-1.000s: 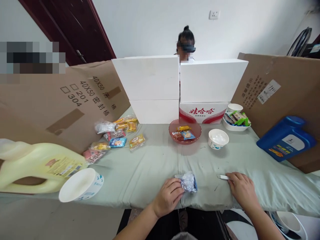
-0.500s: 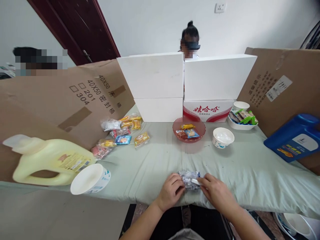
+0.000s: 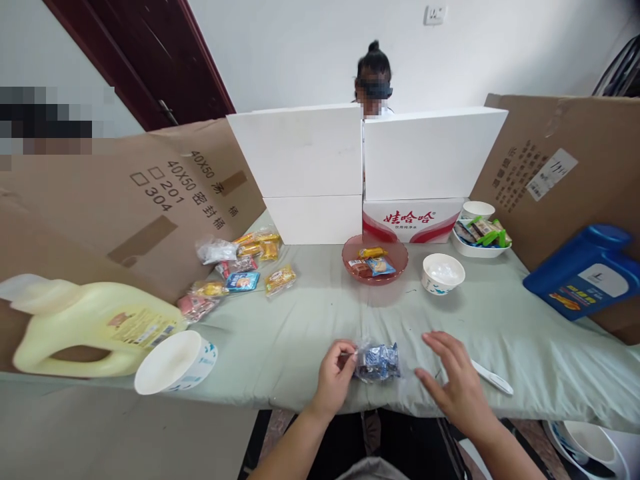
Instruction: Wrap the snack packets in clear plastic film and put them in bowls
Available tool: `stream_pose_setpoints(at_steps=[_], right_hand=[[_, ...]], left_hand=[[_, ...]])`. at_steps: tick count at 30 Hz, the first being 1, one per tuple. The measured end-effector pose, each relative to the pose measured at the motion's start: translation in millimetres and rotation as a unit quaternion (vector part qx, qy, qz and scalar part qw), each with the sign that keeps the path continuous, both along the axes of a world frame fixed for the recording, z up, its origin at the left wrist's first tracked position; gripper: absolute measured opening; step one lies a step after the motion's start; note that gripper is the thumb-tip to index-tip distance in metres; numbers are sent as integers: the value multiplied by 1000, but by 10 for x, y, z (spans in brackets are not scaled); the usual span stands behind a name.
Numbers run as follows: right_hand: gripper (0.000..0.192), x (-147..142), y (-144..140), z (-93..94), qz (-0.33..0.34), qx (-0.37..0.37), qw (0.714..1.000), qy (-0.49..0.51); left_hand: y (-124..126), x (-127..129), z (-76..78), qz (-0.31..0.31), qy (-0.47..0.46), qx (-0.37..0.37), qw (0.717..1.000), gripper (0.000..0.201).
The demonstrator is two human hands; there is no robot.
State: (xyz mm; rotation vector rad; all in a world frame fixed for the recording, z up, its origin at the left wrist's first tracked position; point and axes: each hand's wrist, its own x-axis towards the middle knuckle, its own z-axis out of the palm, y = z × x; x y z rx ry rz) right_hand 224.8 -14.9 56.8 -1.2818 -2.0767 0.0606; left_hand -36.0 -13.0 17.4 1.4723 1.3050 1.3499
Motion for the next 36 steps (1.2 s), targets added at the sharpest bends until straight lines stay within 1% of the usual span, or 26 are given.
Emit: stream_pose_setpoints(at_steps=[2, 3, 4, 6, 8, 9, 10, 11, 12, 13, 15, 16, 17, 18, 19, 20, 21, 22, 24, 25, 26, 27, 29, 32, 34, 36], right_hand=[[54, -176, -6, 85, 75, -2, 996, -48], [53, -226, 4, 91, 102, -9, 992, -78], [48, -254, 18, 75, 118, -16, 988, -100], [31, -258, 50, 4, 121, -34, 986, -113], [14, -237, 71, -64, 105, -56, 988, -98], [9, -230, 78, -82, 96, -64, 990, -86], [9, -230, 87, -87, 89, -71, 991, -74], [10, -240, 100, -81, 84, -73, 992, -62], [11, -258, 123, -66, 82, -70, 993, -51], [11, -282, 157, -47, 79, -65, 994, -41], [11, -340, 259, -5, 56, -41, 997, -26], [11, -365, 318, 17, 31, -25, 999, -22], [11, -386, 374, 40, -2, -5, 1000, -19], [11, -401, 418, 66, -34, 15, 999, -14], [11, -411, 444, 95, -57, 34, 998, -4], [12, -417, 448, 126, -63, 47, 997, 10], [13, -421, 430, 158, -46, 51, 997, 25], [14, -423, 394, 185, -9, 42, 998, 37], [18, -428, 294, 210, 91, -12, 995, 33], [20, -428, 247, 202, 131, -48, 990, 16], [23, -426, 211, 177, 151, -80, 985, -4], [25, -420, 190, 137, 150, -104, 983, -23], [27, -394, 190, 33, 108, -123, 985, -51], [27, -341, 231, -83, 44, -96, 991, -77], [25, -329, 233, -70, 23, -63, 996, -65], [23, -359, 205, 7, 38, -48, 998, -19]], left_hand=[[-42, -92, -15, 51, -51, -23, 997, 23], [-67, -162, -33, 77, -68, -32, 994, 25], [-97, -243, -58, 100, -78, -41, 991, 27], [-170, -417, -117, 143, -78, -54, 985, 29], [-261, -562, -159, 186, -49, -41, 981, 25], [-310, -606, -159, 206, -20, -20, 978, 21], [-356, -624, -141, 219, 15, 12, 976, 16], [-397, -613, -102, 216, 52, 53, 973, 10], [-427, -572, -44, 190, 88, 99, 973, 4], [-444, -506, 29, 137, 121, 145, 972, 2], [-425, -319, 191, -17, 180, 213, 960, 10], [-387, -216, 263, -89, 213, 226, 946, 14], [-334, -119, 319, -139, 247, 228, 932, 17], [-267, -37, 353, -163, 282, 219, 920, 20], [-193, 26, 365, -165, 315, 207, 911, 23], [-118, 67, 354, -151, 345, 194, 906, 27], [-48, 88, 328, -132, 371, 181, 901, 31], [11, 91, 293, -113, 392, 169, 897, 36], [77, 72, 228, -92, 420, 151, 890, 44], [82, 60, 211, -91, 426, 148, 888, 45], [69, 52, 209, -94, 427, 150, 886, 42], [42, 49, 220, -98, 427, 157, 885, 38], [-44, 53, 264, -100, 425, 177, 882, 27], [-202, 63, 302, -92, 421, 211, 877, 13], [-297, 61, 274, -96, 423, 229, 872, 16], [-367, 59, 221, -105, 425, 239, 867, 21]])
